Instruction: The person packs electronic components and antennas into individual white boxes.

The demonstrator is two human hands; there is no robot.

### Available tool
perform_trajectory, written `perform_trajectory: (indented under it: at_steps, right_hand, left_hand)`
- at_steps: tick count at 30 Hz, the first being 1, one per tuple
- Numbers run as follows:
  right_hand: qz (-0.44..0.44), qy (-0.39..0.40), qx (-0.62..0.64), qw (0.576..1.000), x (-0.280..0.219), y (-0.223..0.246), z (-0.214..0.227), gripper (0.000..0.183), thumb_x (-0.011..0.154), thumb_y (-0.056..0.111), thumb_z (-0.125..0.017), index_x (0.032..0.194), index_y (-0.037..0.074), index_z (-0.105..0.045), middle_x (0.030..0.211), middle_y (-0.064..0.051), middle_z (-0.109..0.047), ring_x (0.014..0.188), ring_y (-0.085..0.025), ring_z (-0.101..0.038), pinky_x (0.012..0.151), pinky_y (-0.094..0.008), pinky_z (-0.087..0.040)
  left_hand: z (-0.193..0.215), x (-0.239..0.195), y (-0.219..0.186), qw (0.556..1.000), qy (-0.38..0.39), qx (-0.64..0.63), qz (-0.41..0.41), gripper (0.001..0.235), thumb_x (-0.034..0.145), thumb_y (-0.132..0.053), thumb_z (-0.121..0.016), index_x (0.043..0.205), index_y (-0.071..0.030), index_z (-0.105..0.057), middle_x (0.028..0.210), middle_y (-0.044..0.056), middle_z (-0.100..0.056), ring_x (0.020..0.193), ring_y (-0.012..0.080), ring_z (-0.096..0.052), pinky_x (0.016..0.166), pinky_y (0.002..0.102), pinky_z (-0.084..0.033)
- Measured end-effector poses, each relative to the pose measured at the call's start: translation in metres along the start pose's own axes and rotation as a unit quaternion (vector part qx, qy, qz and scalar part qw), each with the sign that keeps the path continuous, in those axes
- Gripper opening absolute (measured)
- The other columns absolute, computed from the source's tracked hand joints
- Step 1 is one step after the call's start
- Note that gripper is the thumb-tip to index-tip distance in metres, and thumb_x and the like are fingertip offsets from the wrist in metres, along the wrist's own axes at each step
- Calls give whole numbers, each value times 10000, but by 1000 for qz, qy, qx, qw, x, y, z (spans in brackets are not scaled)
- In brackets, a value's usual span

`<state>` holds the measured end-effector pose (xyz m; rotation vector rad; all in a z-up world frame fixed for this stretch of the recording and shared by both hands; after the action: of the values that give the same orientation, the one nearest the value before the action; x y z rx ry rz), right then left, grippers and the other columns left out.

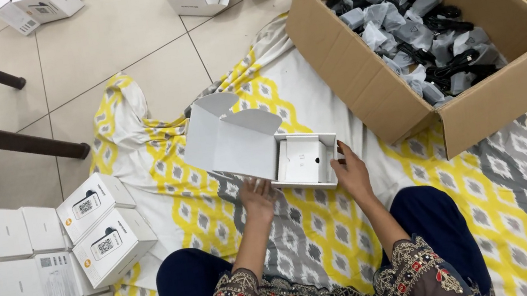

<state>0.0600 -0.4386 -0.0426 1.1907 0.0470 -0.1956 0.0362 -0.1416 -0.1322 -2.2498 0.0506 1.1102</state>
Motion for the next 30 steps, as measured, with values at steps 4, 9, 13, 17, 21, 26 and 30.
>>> perform_trajectory:
  at_steps: [4,9,13,17,21,26,30]
  right_hand:
    - [-19,20,-60,998,-28,70,25,882,794,226,-708,1597,129,-356,1363,-177,-623,1003,-263,-717,870,-382,-569]
    - [-130,56,-46,989,-50,83,34,822,729,258,-744,1444,73,-384,854,-171,-719,735,-306,-751,674,-424,-608]
    - [-134,104,-204,964,-50,65,26,504,803,444,-736,1157,85,-710,772,-77,-751,693,-245,-758,655,-374,-545]
    - [-117,161,-287,937,-47,61,11,648,787,683,-725,1085,110,-775,828,-56,-725,773,-202,-707,656,-351,-526]
    - [-66,116,-263,956,-49,84,15,750,777,638,-770,1246,65,-653,993,-90,-729,865,-216,-722,704,-368,-570]
    - [24,95,-211,973,-53,96,8,810,756,441,-833,1405,75,-514,1301,-113,-614,1086,-235,-670,864,-397,-574]
    - [84,82,-146,982,-57,95,3,770,806,214,-776,1490,76,-450,1433,-115,-574,1205,-264,-630,968,-402,-562]
  left_hand:
    - [-46,-41,7,998,49,-9,31,661,1037,-496,-320,1505,-46,-441,1529,172,-454,1356,348,-432,1144,616,-346]
    - [-97,-44,-35,996,37,80,12,727,1023,-632,-287,1508,-108,-426,1552,99,-463,1364,274,-405,1170,645,-150]
    - [-108,-24,-44,978,85,169,-89,739,1003,-630,-334,1498,-94,-451,1502,116,-553,1401,284,-456,1179,546,-261]
    - [-116,-56,-47,948,115,262,-142,726,990,-596,-447,1526,-106,-421,1530,98,-498,1463,242,-408,1200,408,-285]
    - [-95,-88,-45,898,59,357,-252,659,1016,-539,-486,1495,-86,-468,1519,135,-518,1429,248,-473,1157,367,-367]
    - [-44,-76,-19,778,53,507,-366,544,985,-215,-606,1491,-61,-480,1489,176,-568,1395,283,-552,1090,399,-491]
    - [-57,-131,-17,797,83,520,-297,629,910,-47,-603,1513,-78,-430,1501,170,-545,1396,297,-559,1109,393,-517]
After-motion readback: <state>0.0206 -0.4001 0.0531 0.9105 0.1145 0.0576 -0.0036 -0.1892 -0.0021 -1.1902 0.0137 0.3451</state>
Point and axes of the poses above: each hand's wrist, its own x-axis towards the middle knuckle, its own z-axis out of the back of the hand, y = z × x, the point moved 5 cm from there along x, towards the middle knuckle
